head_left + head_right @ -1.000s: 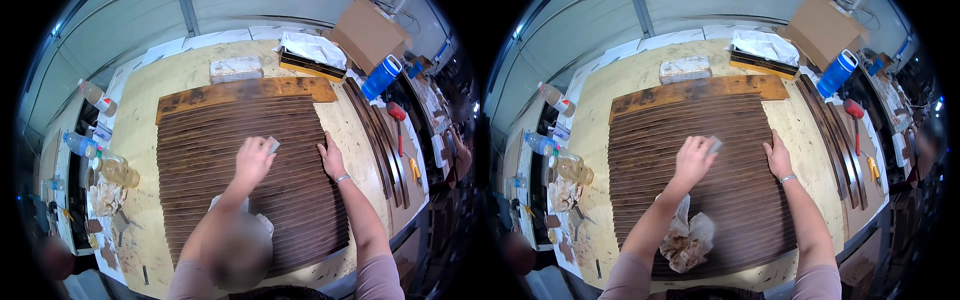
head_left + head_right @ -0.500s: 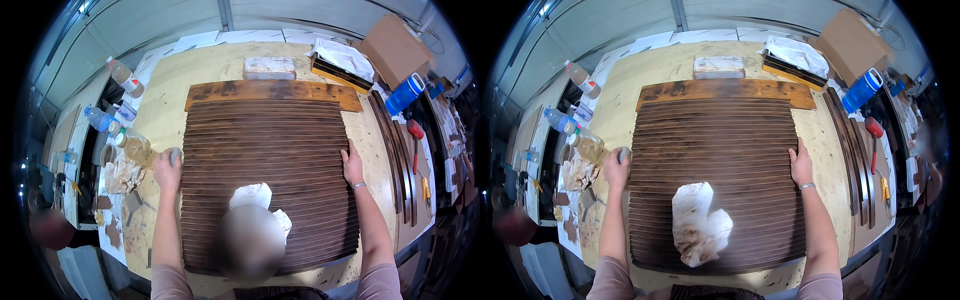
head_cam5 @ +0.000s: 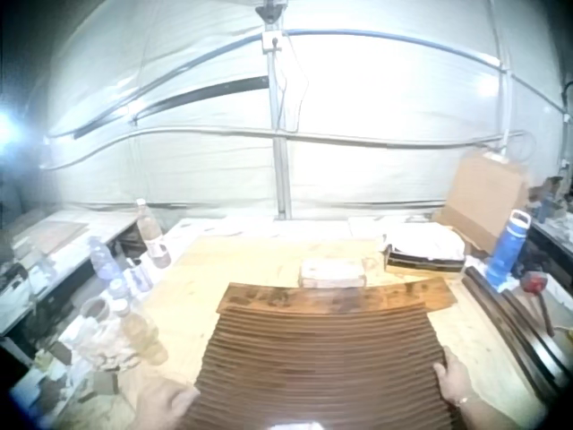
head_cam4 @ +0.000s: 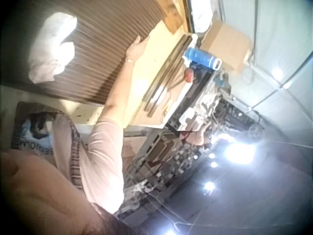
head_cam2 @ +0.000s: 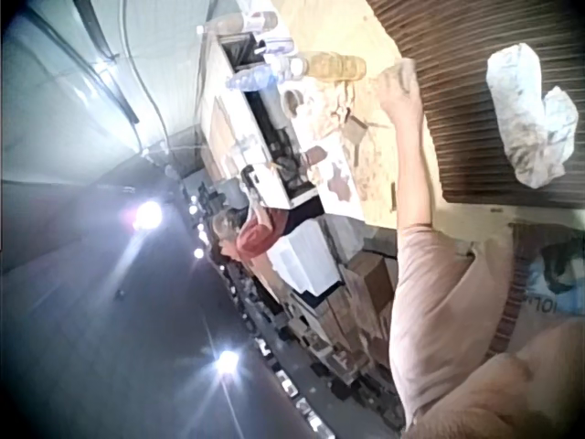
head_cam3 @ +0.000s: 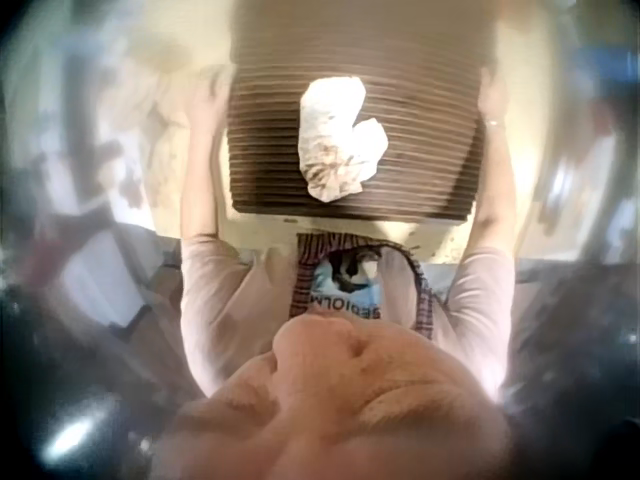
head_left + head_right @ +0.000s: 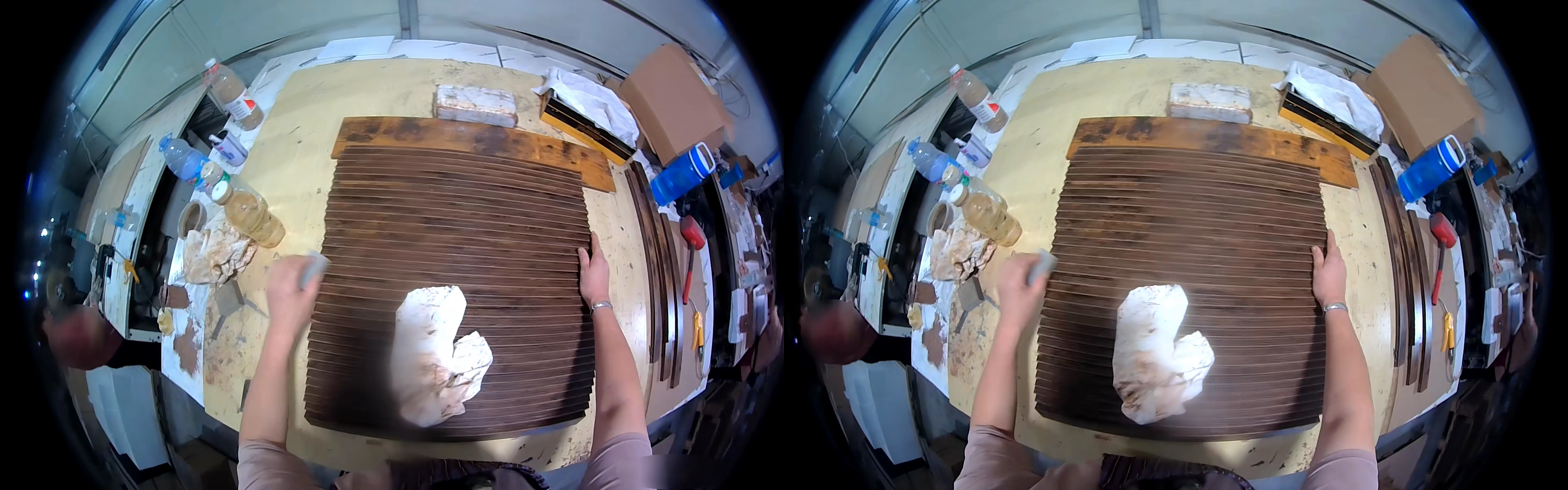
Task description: The person wipes a large stack of dark wooden slats with a white cloth, moving along the grooves and edges. The person then lifts and repositions the stack to access different sides and continues wiping.
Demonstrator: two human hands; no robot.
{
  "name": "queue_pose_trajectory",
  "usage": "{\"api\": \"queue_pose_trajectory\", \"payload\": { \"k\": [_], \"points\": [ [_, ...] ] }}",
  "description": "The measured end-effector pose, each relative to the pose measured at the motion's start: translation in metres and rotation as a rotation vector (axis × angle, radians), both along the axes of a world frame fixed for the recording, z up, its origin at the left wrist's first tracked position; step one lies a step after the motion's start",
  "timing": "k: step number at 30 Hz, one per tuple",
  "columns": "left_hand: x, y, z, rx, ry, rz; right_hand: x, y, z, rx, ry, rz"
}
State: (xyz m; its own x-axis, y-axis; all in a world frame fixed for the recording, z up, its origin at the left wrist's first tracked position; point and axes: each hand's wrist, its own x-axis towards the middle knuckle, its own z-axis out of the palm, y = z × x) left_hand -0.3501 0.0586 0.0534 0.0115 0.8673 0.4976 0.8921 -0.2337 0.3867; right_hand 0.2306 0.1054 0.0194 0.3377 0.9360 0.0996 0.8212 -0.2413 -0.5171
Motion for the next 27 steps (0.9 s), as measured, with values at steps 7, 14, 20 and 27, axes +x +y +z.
{"api": "queue_pose_trajectory", "payload": {
  "k": [7,14,20,27],
  "points": [
    [-0.064,-0.055,-0.015,-0.001,-0.019,0.375,0.019,0.005,-0.021,0.048,-0.051,0.062],
    [-0.205,-0.165,-0.026,-0.017,0.096,0.879,-0.043,-0.037,0.000,0.199,0.002,0.199],
    [-0.185,-0.163,-0.025,-0.017,0.106,0.805,-0.182,-0.115,0.047,0.049,0.351,0.592],
    [0.100,-0.115,0.056,-0.245,-0.200,-0.410,-0.154,-0.078,0.044,0.132,0.127,0.497]
  ]
}}
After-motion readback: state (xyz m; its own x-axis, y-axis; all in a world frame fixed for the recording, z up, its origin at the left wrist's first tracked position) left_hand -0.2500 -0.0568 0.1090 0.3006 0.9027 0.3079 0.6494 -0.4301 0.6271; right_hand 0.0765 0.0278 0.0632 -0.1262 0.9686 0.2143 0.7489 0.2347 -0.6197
